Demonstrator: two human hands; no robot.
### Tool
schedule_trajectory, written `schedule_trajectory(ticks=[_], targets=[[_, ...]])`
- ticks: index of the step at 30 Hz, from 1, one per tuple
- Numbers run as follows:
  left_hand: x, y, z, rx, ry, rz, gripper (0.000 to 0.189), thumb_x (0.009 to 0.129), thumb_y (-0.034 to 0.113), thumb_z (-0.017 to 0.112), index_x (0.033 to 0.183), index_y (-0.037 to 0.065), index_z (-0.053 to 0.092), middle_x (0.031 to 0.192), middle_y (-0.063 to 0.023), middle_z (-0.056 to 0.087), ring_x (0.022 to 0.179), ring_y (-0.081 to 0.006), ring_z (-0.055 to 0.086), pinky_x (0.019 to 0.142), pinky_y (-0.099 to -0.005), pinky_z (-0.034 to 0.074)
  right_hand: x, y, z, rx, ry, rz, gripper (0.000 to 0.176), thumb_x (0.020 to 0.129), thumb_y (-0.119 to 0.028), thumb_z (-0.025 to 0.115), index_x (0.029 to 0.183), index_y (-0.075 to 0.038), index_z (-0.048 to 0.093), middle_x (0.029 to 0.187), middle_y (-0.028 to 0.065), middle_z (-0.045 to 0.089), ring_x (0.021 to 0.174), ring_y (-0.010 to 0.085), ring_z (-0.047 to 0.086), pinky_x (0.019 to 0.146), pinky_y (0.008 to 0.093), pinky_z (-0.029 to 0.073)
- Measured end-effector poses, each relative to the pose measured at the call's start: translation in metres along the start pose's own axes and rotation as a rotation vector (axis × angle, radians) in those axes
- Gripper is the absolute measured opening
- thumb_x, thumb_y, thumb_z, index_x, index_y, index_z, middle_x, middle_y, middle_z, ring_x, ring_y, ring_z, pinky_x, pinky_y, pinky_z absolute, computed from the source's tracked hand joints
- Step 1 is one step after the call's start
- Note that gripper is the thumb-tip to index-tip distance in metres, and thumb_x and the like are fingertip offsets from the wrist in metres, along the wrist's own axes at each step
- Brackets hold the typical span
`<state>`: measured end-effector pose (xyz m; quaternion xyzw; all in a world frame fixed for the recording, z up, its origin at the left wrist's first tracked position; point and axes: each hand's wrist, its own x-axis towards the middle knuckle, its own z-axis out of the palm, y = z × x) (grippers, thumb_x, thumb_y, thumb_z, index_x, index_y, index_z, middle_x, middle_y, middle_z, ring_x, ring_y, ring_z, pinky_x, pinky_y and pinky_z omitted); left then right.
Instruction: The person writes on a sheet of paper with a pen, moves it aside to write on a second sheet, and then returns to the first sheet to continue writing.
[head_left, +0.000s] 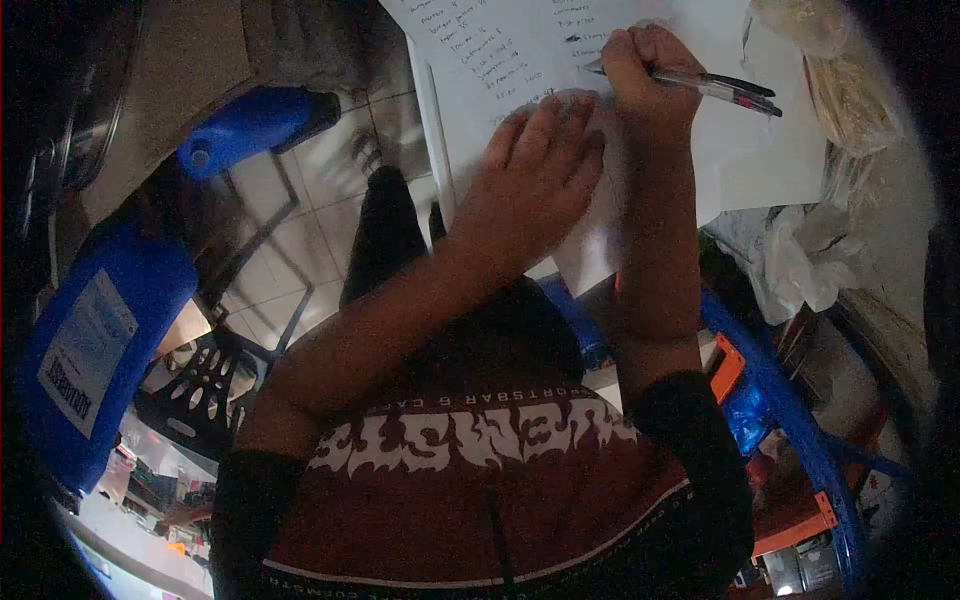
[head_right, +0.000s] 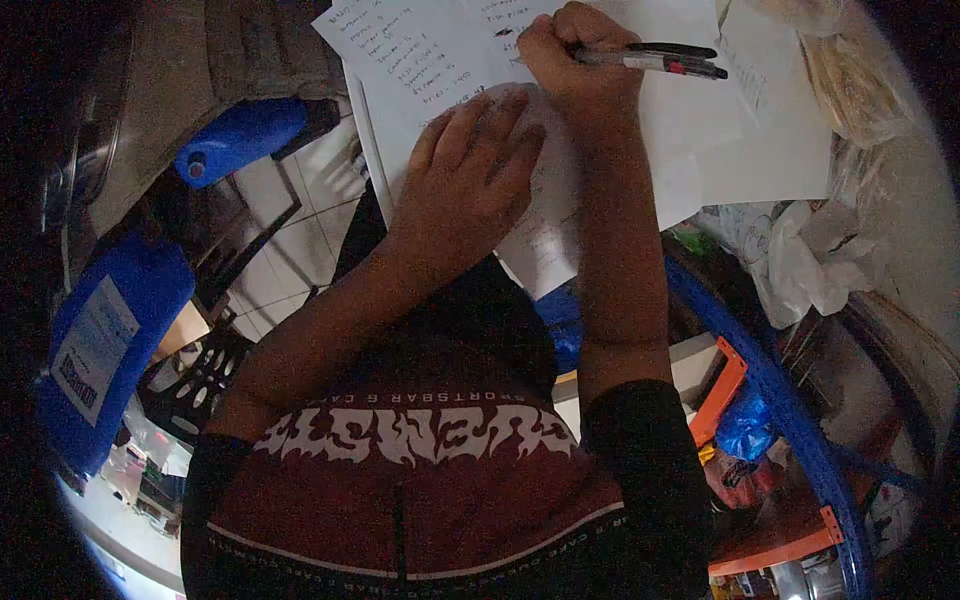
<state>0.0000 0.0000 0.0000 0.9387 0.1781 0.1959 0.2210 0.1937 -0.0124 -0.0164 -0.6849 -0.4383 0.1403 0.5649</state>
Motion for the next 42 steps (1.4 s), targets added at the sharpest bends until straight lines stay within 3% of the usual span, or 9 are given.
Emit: schedule_trajectory(ticks=[9,12,18,21,24,27,30,39,42], targets=[[0.004,-0.005,0.003,0.081,0.008,0.021,0.045,0.084,0.022,0.062,0.127,0.010,0.054,0.141,-0.0146,0.043,0.126,-0.0341,0.043,0.105,-0.0516,0.033,0.006,0.009,0.003,0.002,0.027,-0.064,0.032,0.080,0.007,0.062,0.061,-0.009,0.042,0.063,-0.0072,0.044,0.058,0.0040,0.039,0.053,0.0222,0.036],[0.003,-0.005,0.002,0.072,0.007,0.025,0.046,0.084,0.022,0.063,0.127,0.010,0.053,0.141,-0.0142,0.043,0.127,-0.0339,0.042,0.106,-0.0518,0.032,0.005,0.002,0.008,0.067,0.133,0.066,0.033,0.079,0.008,0.062,0.061,-0.009,0.039,0.063,-0.0071,0.042,0.058,0.0040,0.038,0.053,0.0218,0.036],[0.004,-0.004,0.002,0.081,0.008,0.026,0.047,0.083,0.022,0.064,0.127,0.009,0.053,0.141,-0.0140,0.043,0.127,-0.0336,0.042,0.105,-0.0516,0.033,0.005,-0.006,0.003,-0.050,-0.032,-0.041,0.033,0.080,0.007,0.061,0.061,-0.008,0.039,0.064,-0.0057,0.044,0.060,0.0036,0.037,0.054,0.0213,0.036],[0.004,-0.005,0.002,0.076,0.034,0.032,0.048,0.082,0.021,0.064,0.127,0.009,0.053,0.140,-0.0142,0.044,0.126,-0.0338,0.042,0.104,-0.0513,0.034,0.004,-0.005,0.006,0.087,0.000,0.025,0.032,0.079,0.007,0.061,0.061,-0.008,0.039,0.064,-0.0062,0.043,0.061,0.0035,0.037,0.055,0.0213,0.036],[0.003,-0.004,0.004,0.063,0.041,0.021,0.047,0.082,0.020,0.064,0.126,0.009,0.054,0.139,-0.0143,0.045,0.125,-0.0341,0.043,0.104,-0.0510,0.034,0.005,-0.009,0.005,-0.123,0.043,0.040,0.031,0.079,0.007,0.060,0.061,-0.008,0.041,0.063,-0.0064,0.045,0.060,0.0035,0.039,0.055,0.0216,0.036],[0.004,-0.003,0.001,0.050,0.029,0.012,0.046,0.082,0.020,0.064,0.125,0.009,0.054,0.140,-0.0143,0.045,0.126,-0.0342,0.043,0.104,-0.0508,0.034,0.005,-0.011,0.004,0.060,0.058,0.129,0.030,0.079,0.007,0.060,0.061,-0.008,0.042,0.063,-0.0060,0.045,0.060,0.0038,0.040,0.056,0.0215,0.036],[0.003,-0.003,0.001,0.071,0.009,0.007,0.047,0.082,0.021,0.065,0.125,0.009,0.054,0.140,-0.0145,0.044,0.126,-0.0340,0.042,0.103,-0.0509,0.034,0.008,-0.006,0.003,-0.080,0.004,-0.128,0.030,0.079,0.008,0.060,0.061,-0.008,0.042,0.063,-0.0051,0.044,0.060,0.0045,0.039,0.055,0.0219,0.036],[0.002,-0.004,0.001,0.062,0.001,0.019,0.047,0.082,0.022,0.065,0.126,0.010,0.054,0.142,-0.0138,0.042,0.127,-0.0340,0.041,0.105,-0.0507,0.032,0.004,-0.001,0.002,-0.143,0.092,-0.105,0.032,0.080,0.007,0.059,0.060,-0.008,0.040,0.062,-0.0057,0.040,0.059,0.0052,0.037,0.053,0.0239,0.034],[0.004,-0.002,0.000,0.051,-0.007,0.011,0.047,0.082,0.021,0.065,0.126,0.010,0.054,0.143,-0.0136,0.042,0.127,-0.0340,0.041,0.105,-0.0508,0.032,0.002,-0.009,0.004,0.039,0.088,0.077,0.033,0.080,0.007,0.059,0.060,-0.009,0.038,0.061,-0.0067,0.039,0.059,0.0048,0.035,0.053,0.0232,0.033]])
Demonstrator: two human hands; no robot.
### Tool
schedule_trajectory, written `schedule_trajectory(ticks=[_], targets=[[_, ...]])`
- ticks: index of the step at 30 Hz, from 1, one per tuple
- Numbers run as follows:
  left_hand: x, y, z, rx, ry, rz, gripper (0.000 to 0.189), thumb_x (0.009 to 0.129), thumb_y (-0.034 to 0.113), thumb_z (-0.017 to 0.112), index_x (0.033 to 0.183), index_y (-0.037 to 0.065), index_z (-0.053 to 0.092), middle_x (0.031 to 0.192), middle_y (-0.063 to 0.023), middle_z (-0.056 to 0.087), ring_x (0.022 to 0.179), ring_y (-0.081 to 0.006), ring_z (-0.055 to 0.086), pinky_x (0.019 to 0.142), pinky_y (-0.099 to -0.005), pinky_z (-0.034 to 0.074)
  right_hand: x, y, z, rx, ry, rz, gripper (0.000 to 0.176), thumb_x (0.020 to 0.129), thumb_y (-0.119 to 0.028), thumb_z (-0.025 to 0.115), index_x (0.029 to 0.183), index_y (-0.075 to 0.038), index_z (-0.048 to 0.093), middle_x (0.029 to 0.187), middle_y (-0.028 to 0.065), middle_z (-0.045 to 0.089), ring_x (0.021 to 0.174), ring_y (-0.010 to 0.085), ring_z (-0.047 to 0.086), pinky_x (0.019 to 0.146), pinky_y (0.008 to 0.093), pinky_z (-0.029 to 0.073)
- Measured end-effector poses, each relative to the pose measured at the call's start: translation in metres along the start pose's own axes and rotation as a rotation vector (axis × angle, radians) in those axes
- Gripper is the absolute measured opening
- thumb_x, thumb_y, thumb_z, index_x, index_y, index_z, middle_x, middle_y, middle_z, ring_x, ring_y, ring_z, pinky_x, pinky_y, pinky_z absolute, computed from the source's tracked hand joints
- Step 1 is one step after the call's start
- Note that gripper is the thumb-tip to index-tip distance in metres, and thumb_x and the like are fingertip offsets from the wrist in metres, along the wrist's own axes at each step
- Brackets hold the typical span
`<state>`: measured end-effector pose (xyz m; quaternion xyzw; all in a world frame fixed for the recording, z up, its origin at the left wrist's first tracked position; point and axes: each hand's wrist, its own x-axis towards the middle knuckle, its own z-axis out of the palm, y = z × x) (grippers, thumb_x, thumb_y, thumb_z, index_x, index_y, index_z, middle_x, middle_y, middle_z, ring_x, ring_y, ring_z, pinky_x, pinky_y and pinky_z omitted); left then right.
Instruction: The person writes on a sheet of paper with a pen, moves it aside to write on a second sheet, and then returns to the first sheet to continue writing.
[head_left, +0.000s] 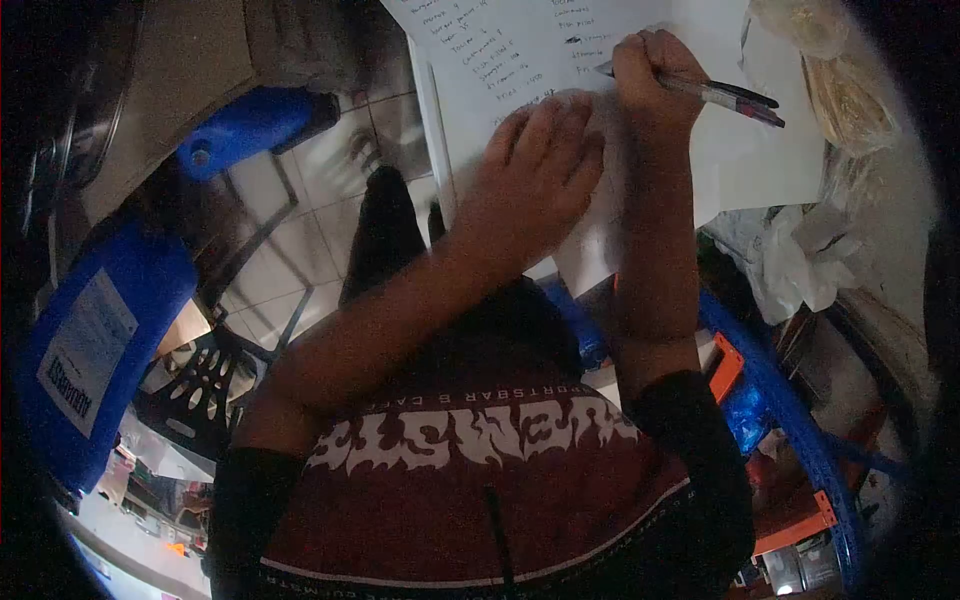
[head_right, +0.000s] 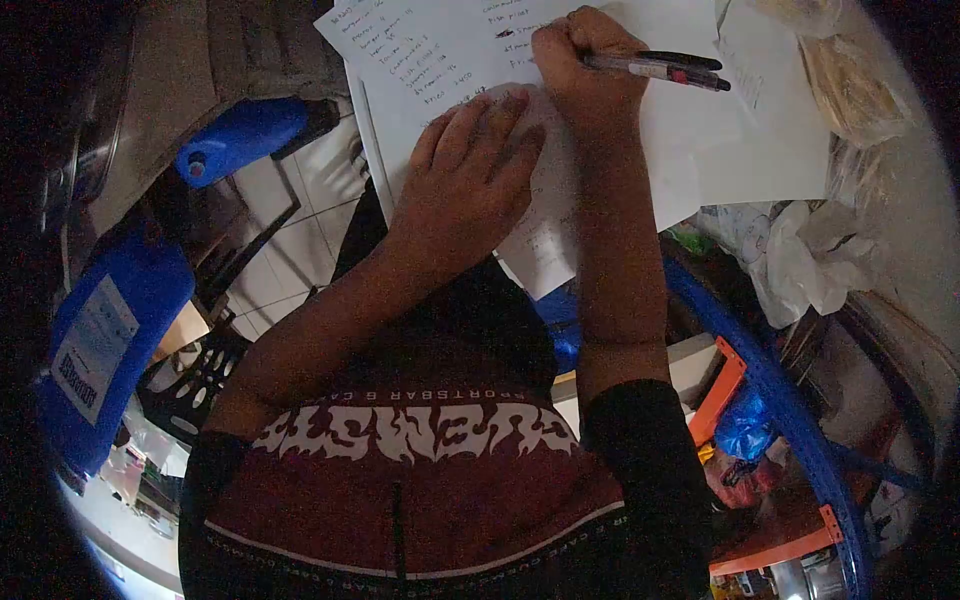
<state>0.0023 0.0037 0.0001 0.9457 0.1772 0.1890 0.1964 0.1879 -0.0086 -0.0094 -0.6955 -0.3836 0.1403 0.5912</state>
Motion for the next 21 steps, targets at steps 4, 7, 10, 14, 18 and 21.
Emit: schedule_trajectory(ticks=[4,7,10,14,18,21], targets=[[-0.001,0.000,0.001,0.006,0.009,-0.006,0.047,0.081,0.021,0.065,0.125,0.010,0.054,0.142,-0.0136,0.042,0.127,-0.0342,0.042,0.105,-0.0508,0.032,-0.001,0.000,0.002,-0.019,-0.024,-0.010,0.034,0.080,0.007,0.058,0.060,-0.009,0.036,0.062,-0.0072,0.038,0.058,0.0044,0.035,0.053,0.0220,0.032],[-0.001,0.000,0.001,0.023,0.006,0.000,0.047,0.081,0.021,0.065,0.125,0.010,0.054,0.142,-0.0137,0.042,0.127,-0.0341,0.042,0.105,-0.0507,0.032,0.004,0.011,-0.002,-0.049,-0.055,-0.135,0.033,0.080,0.008,0.058,0.060,-0.009,0.037,0.062,-0.0070,0.039,0.059,0.0042,0.035,0.053,0.0215,0.032],[-0.001,0.000,0.000,0.000,0.002,-0.005,0.047,0.081,0.022,0.065,0.126,0.010,0.054,0.142,-0.0139,0.043,0.127,-0.0341,0.041,0.105,-0.0510,0.032,0.004,0.010,-0.006,-0.047,-0.090,-0.148,0.032,0.080,0.008,0.059,0.061,-0.008,0.039,0.063,-0.0067,0.040,0.059,0.0040,0.036,0.054,0.0213,0.033],[-0.001,0.000,-0.004,-0.004,-0.015,-0.002,0.047,0.082,0.021,0.064,0.125,0.010,0.054,0.140,-0.0141,0.044,0.127,-0.0338,0.041,0.105,-0.0510,0.032,0.003,0.002,0.001,-0.073,-0.004,-0.090,0.032,0.080,0.008,0.059,0.061,-0.008,0.039,0.064,-0.0067,0.040,0.060,0.0043,0.035,0.054,0.0216,0.033],[-0.002,0.001,0.000,-0.001,0.009,-0.007,0.046,0.082,0.021,0.064,0.125,0.009,0.054,0.139,-0.0138,0.045,0.126,-0.0335,0.041,0.104,-0.0504,0.032,0.001,0.010,-0.002,0.007,-0.028,-0.099,0.031,0.080,0.007,0.059,0.061,-0.007,0.039,0.064,-0.0065,0.041,0.059,0.0043,0.036,0.054,0.0214,0.033],[-0.002,0.001,0.001,-0.019,0.017,-0.018,0.047,0.081,0.020,0.064,0.125,0.009,0.054,0.139,-0.0138,0.045,0.125,-0.0337,0.042,0.104,-0.0503,0.033,0.002,0.011,-0.008,-0.038,-0.076,-0.071,0.029,0.080,0.007,0.059,0.061,-0.007,0.042,0.064,-0.0060,0.044,0.059,0.0041,0.039,0.054,0.0215,0.034]])
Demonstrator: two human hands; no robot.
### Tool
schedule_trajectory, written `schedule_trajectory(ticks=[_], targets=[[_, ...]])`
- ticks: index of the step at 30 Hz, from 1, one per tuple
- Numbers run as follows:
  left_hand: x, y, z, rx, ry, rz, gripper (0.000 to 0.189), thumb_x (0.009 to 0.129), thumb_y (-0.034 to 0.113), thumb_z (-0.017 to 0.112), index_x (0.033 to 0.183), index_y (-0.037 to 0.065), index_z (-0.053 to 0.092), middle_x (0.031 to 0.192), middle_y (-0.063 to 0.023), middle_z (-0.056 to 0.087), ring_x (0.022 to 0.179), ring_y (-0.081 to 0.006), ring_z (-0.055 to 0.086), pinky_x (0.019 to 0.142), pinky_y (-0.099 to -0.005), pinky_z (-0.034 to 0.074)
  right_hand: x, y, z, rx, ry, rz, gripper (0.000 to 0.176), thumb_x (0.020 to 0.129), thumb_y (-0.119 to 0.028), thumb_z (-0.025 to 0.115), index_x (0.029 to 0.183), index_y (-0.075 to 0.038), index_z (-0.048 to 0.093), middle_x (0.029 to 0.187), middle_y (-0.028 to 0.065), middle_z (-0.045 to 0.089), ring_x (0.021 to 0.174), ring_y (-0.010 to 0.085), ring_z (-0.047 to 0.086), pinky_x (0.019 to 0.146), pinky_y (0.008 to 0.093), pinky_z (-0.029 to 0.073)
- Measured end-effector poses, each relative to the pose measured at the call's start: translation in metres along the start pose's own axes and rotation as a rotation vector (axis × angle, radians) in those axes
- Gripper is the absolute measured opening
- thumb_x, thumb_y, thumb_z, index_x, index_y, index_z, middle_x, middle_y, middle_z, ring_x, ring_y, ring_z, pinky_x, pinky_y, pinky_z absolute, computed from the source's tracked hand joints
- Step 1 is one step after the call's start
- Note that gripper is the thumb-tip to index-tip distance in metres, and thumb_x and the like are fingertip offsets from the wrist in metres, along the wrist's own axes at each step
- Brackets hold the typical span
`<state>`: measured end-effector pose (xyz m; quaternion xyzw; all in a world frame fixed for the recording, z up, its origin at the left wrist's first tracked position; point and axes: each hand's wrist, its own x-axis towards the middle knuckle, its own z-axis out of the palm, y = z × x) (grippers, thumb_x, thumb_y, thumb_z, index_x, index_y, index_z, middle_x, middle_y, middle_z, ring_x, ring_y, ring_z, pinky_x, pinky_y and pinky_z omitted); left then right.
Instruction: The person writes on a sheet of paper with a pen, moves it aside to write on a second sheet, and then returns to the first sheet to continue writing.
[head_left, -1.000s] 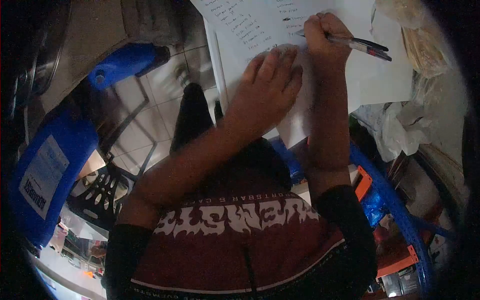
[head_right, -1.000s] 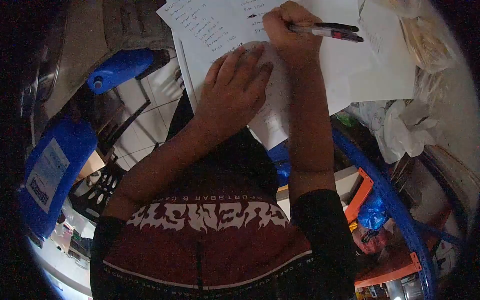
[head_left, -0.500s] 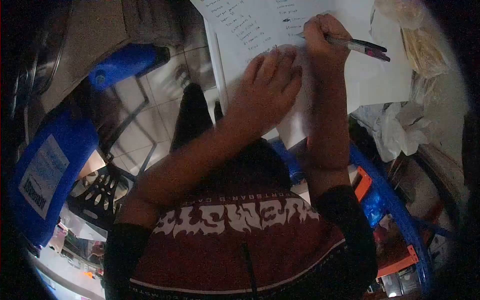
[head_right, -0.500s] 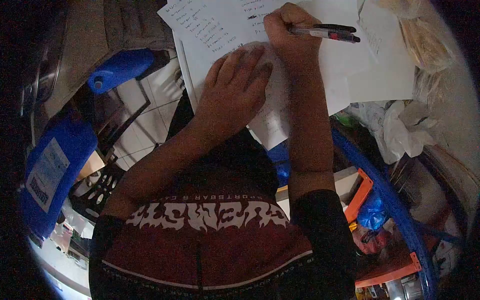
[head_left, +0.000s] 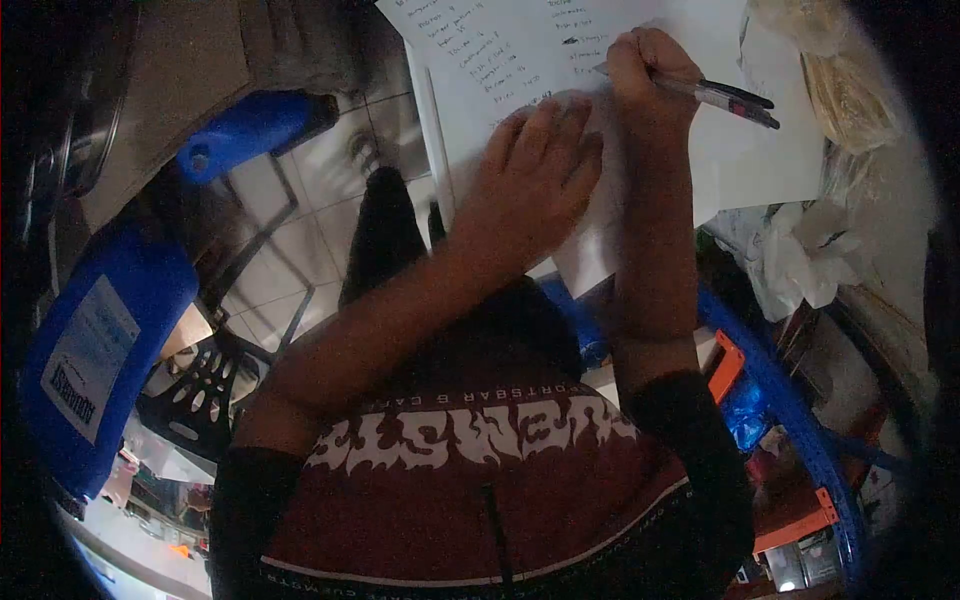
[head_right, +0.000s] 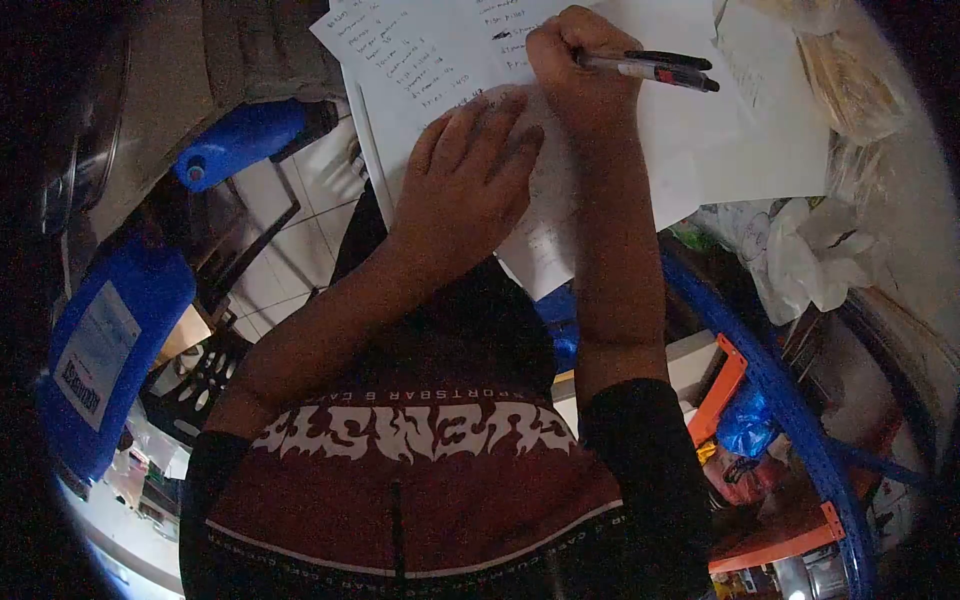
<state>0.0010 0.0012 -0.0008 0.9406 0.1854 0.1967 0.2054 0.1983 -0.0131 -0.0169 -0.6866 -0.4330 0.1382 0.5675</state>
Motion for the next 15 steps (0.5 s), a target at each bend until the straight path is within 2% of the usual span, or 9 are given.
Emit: schedule_trajectory(ticks=[3,6,8,9,11,15], targets=[[0.000,-0.001,0.000,-0.003,0.011,0.010,0.047,0.081,0.021,0.064,0.125,0.009,0.054,0.139,-0.0139,0.045,0.125,-0.0336,0.043,0.104,-0.0503,0.033,0.000,0.002,0.001,-0.007,0.010,-0.026,0.028,0.080,0.007,0.058,0.061,-0.006,0.043,0.063,-0.0054,0.045,0.059,0.0046,0.040,0.053,0.0220,0.035],[0.000,0.001,-0.001,-0.003,0.004,0.004,0.047,0.080,0.022,0.065,0.124,0.009,0.055,0.139,-0.0139,0.045,0.124,-0.0334,0.043,0.103,-0.0504,0.034,0.002,-0.008,0.002,-0.001,0.021,0.057,0.028,0.080,0.005,0.059,0.061,-0.006,0.042,0.061,-0.0051,0.043,0.058,0.0056,0.040,0.052,0.0233,0.035],[0.000,0.002,-0.001,0.005,-0.007,-0.005,0.048,0.080,0.022,0.065,0.125,0.010,0.054,0.140,-0.0137,0.044,0.125,-0.0333,0.043,0.104,-0.0502,0.033,0.005,-0.010,-0.001,-0.237,0.073,-0.060,0.027,0.081,0.002,0.059,0.060,-0.005,0.044,0.061,-0.0038,0.047,0.058,0.0070,0.042,0.051,0.0243,0.036],[0.000,0.001,-0.001,0.006,-0.008,-0.006,0.048,0.080,0.022,0.065,0.125,0.010,0.054,0.140,-0.0137,0.044,0.125,-0.0333,0.043,0.104,-0.0502,0.033,0.005,-0.012,0.000,-0.235,0.072,-0.059,0.027,0.081,0.002,0.059,0.060,-0.005,0.044,0.061,-0.0038,0.047,0.058,0.0070,0.042,0.051,0.0243,0.036],[0.000,0.000,-0.001,0.032,0.006,0.013,0.049,0.080,0.022,0.065,0.126,0.011,0.054,0.140,-0.0132,0.043,0.125,-0.0329,0.043,0.104,-0.0500,0.032,0.002,-0.017,0.004,0.032,0.208,0.073,0.027,0.082,-0.001,0.060,0.059,-0.003,0.047,0.061,-0.0010,0.051,0.058,0.0084,0.044,0.052,0.0251,0.037],[0.002,0.003,-0.005,-0.022,-0.008,-0.024,0.049,0.080,0.021,0.064,0.127,0.012,0.054,0.141,-0.0128,0.043,0.125,-0.0323,0.043,0.105,-0.0499,0.032,-0.004,-0.041,0.009,0.056,0.241,0.069,0.024,0.084,-0.003,0.059,0.062,-0.003,0.050,0.063,0.0021,0.055,0.057,0.0099,0.046,0.055,0.0255,0.039]])
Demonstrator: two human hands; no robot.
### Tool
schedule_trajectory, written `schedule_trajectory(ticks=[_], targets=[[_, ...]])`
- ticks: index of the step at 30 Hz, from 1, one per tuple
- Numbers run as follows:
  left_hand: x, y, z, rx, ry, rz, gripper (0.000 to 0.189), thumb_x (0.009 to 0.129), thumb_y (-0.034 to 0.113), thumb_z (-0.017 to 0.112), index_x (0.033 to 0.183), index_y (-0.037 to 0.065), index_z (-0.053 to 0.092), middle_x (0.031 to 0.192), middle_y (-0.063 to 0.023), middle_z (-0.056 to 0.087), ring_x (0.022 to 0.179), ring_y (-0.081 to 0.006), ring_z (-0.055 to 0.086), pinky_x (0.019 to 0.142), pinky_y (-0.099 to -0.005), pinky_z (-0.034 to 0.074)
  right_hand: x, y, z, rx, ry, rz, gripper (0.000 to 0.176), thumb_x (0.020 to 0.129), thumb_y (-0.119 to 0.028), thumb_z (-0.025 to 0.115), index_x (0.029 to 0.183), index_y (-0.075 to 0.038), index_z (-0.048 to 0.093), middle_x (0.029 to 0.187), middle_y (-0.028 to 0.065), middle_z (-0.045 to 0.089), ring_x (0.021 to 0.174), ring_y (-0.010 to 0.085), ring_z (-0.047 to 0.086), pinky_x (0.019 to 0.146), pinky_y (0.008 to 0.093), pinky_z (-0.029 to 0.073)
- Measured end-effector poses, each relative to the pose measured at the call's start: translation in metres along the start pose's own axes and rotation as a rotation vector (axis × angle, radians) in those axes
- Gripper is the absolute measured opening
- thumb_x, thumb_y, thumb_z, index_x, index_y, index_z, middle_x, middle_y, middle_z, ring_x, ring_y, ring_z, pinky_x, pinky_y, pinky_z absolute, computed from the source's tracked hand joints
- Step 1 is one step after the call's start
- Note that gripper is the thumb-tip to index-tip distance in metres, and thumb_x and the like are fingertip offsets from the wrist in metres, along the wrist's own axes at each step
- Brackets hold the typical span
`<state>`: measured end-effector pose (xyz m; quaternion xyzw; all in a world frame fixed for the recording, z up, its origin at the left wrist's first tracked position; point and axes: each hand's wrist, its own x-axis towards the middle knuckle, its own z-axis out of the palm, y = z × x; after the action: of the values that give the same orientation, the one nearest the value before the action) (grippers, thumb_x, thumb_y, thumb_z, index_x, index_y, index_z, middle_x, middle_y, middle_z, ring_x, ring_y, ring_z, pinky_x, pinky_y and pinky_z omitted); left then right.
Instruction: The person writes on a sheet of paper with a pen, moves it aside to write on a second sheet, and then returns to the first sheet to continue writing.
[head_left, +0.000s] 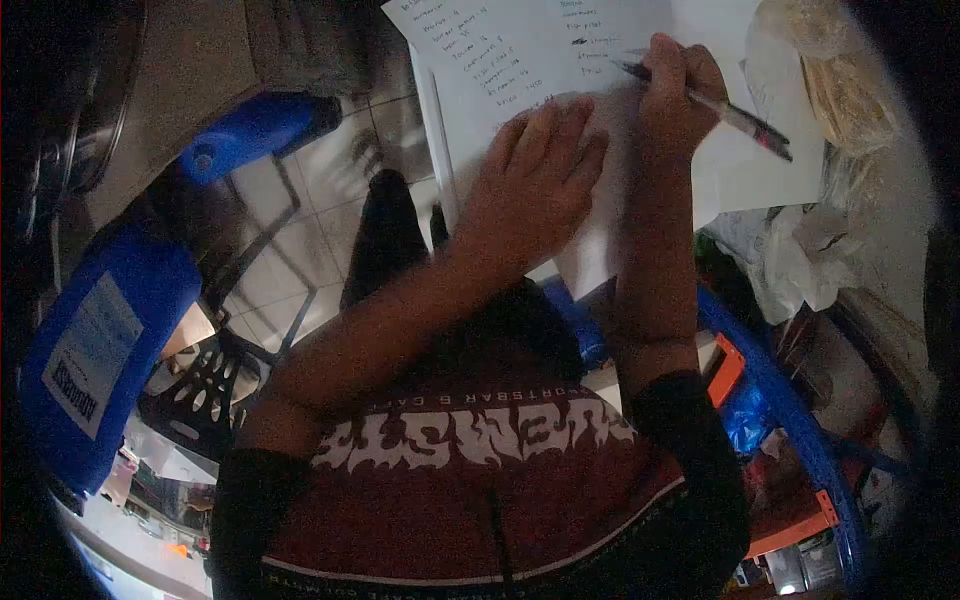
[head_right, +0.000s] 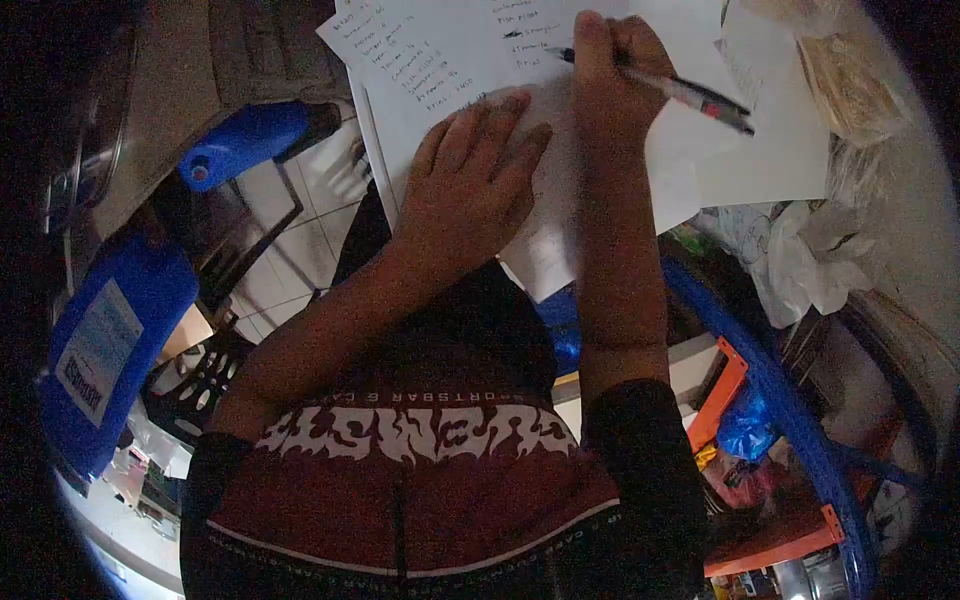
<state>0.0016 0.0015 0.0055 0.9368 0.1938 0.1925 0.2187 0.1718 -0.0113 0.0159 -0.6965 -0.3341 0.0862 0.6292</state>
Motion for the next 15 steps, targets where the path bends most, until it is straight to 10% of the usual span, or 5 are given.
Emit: schedule_trajectory(ticks=[9,15], targets=[[-0.005,0.000,0.000,0.026,-0.048,0.058,0.048,0.081,0.019,0.062,0.127,0.008,0.053,0.139,-0.0139,0.045,0.123,-0.0334,0.045,0.103,-0.0496,0.035,-0.021,-0.009,-0.015,0.268,0.083,0.353,0.037,0.096,-0.027,0.048,0.068,-0.004,0.056,0.060,0.0022,0.052,0.050,0.0102,0.046,0.045,0.0252,0.038],[-0.006,-0.001,-0.001,0.020,-0.092,0.196,0.046,0.081,0.016,0.056,0.125,0.003,0.054,0.136,-0.0145,0.048,0.121,-0.0345,0.047,0.098,-0.0461,0.043,-0.019,0.005,-0.006,0.281,0.019,0.185,0.040,0.097,-0.030,0.047,0.069,-0.003,0.057,0.061,0.0025,0.053,0.048,0.0096,0.046,0.043,0.0238,0.036]])
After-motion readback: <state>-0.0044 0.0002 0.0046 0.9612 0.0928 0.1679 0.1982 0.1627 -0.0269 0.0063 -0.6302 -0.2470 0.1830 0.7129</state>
